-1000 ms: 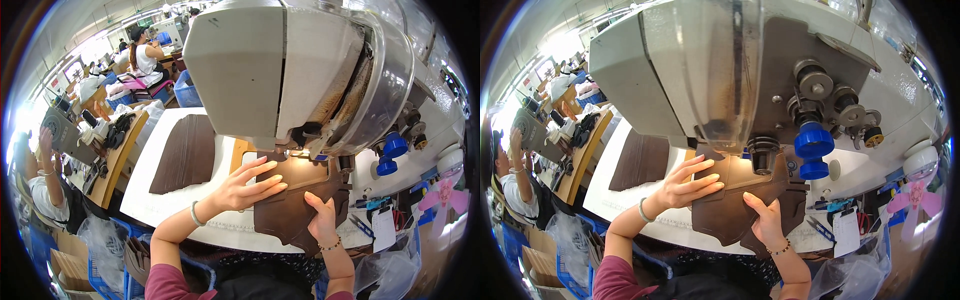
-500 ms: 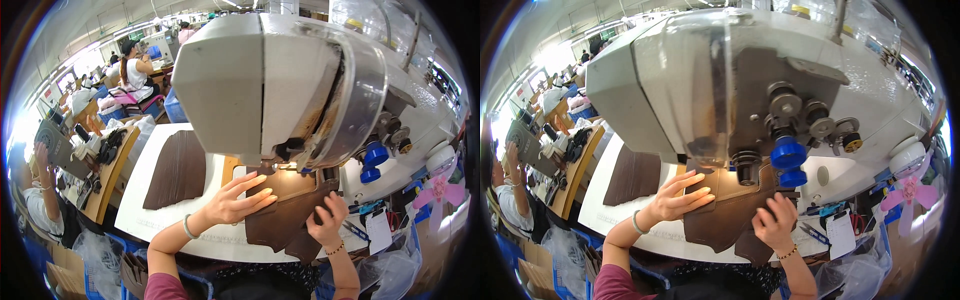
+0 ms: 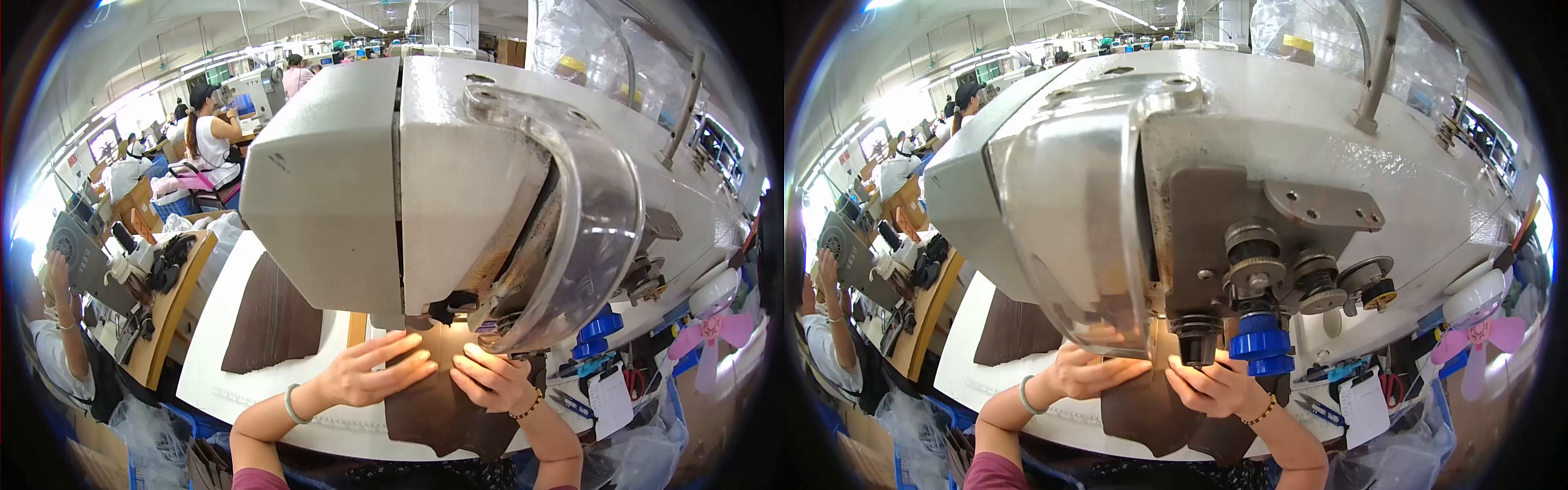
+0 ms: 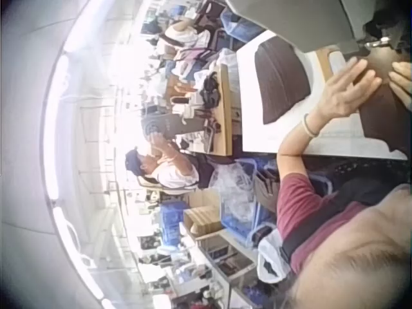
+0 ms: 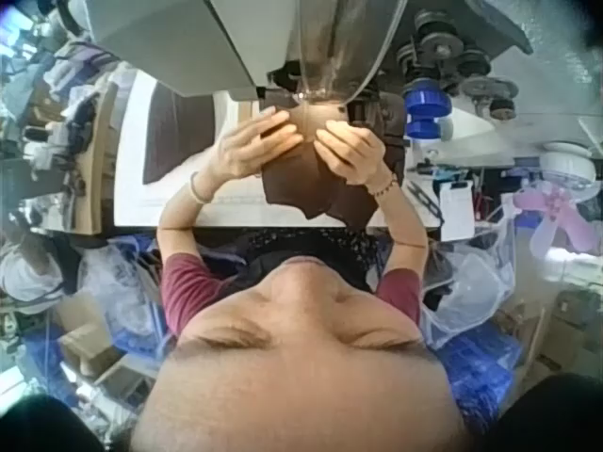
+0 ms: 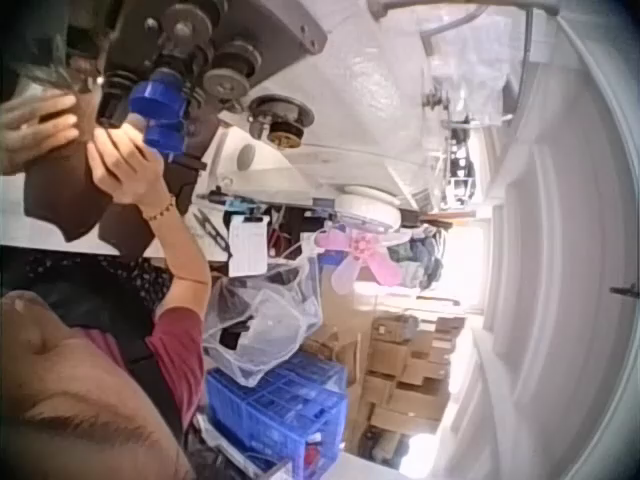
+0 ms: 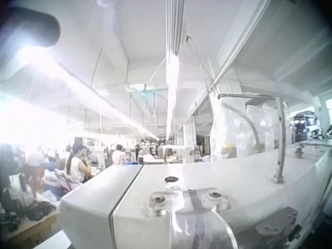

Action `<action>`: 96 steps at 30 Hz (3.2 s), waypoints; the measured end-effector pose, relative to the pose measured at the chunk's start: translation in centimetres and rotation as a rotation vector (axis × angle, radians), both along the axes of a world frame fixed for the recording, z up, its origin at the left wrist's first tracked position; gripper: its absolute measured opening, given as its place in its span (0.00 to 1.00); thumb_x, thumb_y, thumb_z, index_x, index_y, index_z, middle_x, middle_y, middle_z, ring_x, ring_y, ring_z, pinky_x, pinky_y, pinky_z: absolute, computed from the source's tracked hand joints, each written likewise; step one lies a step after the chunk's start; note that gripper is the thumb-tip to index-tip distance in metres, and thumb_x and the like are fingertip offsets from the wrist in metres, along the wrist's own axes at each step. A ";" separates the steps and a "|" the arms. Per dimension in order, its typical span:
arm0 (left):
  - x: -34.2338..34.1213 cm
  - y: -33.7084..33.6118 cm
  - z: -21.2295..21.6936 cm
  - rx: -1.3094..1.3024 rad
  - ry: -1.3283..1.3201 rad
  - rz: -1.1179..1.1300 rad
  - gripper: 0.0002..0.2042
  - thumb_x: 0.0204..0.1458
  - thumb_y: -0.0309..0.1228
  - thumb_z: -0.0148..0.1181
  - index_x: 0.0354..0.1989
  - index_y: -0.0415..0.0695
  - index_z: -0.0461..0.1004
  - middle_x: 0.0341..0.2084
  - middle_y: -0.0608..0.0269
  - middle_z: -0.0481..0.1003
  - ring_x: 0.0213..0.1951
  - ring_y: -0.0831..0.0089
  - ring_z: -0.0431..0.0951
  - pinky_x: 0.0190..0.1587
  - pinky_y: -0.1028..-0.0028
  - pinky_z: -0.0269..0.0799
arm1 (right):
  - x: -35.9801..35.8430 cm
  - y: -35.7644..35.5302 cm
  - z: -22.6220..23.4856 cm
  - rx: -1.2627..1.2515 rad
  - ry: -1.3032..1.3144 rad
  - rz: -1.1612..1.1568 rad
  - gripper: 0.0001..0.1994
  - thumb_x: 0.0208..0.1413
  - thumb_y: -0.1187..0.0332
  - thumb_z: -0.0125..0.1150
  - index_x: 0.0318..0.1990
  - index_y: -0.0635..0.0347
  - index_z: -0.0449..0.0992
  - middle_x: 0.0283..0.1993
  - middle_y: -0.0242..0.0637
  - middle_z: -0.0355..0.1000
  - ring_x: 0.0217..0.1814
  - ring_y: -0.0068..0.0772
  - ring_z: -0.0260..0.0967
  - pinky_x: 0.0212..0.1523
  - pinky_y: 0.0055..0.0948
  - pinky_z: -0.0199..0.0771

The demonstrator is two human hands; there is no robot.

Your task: Stitching a leather shoe upper component using an industrial sewing machine.

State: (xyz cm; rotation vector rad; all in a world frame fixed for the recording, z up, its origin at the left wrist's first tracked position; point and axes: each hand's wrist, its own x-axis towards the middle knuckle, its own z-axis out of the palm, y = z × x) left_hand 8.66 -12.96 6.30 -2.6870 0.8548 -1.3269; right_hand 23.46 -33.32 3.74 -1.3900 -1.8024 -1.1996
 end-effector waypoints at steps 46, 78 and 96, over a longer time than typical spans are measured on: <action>1.4 0.7 0.1 -0.238 0.037 -0.053 0.22 0.35 0.22 0.59 0.45 0.42 0.77 0.43 0.61 0.74 0.45 0.64 0.76 0.43 0.67 0.75 | 0.5 -1.5 3.0 -0.005 1.063 0.042 0.10 0.53 0.80 0.48 0.39 0.62 0.75 0.38 0.37 0.73 0.39 0.32 0.71 0.47 0.31 0.70; 1.2 1.0 0.3 -0.193 0.095 -0.079 0.20 0.38 0.22 0.57 0.45 0.39 0.77 0.44 0.59 0.74 0.46 0.64 0.76 0.46 0.68 0.74 | -0.6 -0.8 1.6 -0.300 0.234 -0.162 0.25 0.39 0.78 0.53 0.51 0.60 0.74 0.55 0.39 0.70 0.47 0.33 0.71 0.39 0.27 0.69; 1.5 1.7 -0.5 -0.221 0.053 -0.094 0.20 0.38 0.22 0.58 0.46 0.40 0.77 0.42 0.62 0.76 0.43 0.67 0.77 0.35 0.72 0.72 | -1.5 0.4 0.5 -0.175 0.450 -0.085 0.12 0.45 0.76 0.57 0.39 0.60 0.77 0.43 0.38 0.72 0.45 0.41 0.68 0.47 0.40 0.65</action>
